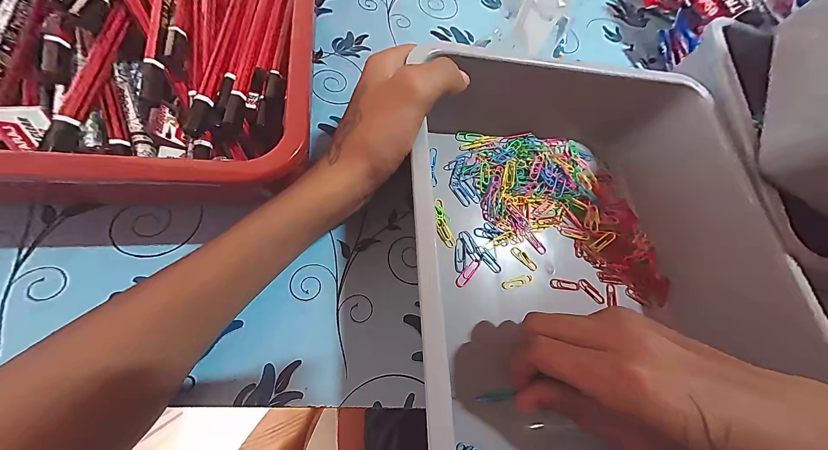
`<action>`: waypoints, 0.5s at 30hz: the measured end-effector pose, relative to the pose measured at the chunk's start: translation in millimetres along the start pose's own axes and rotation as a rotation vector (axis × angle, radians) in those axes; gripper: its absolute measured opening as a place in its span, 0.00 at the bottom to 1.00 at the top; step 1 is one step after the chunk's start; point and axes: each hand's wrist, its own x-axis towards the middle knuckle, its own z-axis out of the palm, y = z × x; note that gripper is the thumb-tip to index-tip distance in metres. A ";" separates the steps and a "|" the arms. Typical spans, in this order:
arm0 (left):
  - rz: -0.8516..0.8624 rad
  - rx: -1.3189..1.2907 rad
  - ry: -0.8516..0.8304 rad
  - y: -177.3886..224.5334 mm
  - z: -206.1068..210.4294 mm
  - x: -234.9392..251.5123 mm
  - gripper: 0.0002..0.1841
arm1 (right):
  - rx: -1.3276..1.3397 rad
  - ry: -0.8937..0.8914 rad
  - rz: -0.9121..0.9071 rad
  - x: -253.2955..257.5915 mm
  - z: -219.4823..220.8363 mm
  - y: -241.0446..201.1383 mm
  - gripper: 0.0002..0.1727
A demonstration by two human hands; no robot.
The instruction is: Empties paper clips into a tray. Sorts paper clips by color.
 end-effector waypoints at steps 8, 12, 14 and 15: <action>-0.076 0.057 -0.001 12.4 2.0 -9.0 0.05 | -0.119 0.034 -0.065 4.6 -15.3 -14.6 0.12; 0.005 0.021 -0.010 -1.2 -0.6 1.0 0.05 | -0.073 0.033 -0.017 1.0 -16.4 -11.4 0.14; -0.037 0.035 -0.001 6.6 0.4 -4.1 0.05 | -0.105 -0.128 -0.005 -3.5 -33.3 -13.7 0.12; -0.062 0.044 -0.002 11.4 1.5 -7.9 0.05 | -0.087 -0.271 0.016 -8.0 -46.1 -16.9 0.11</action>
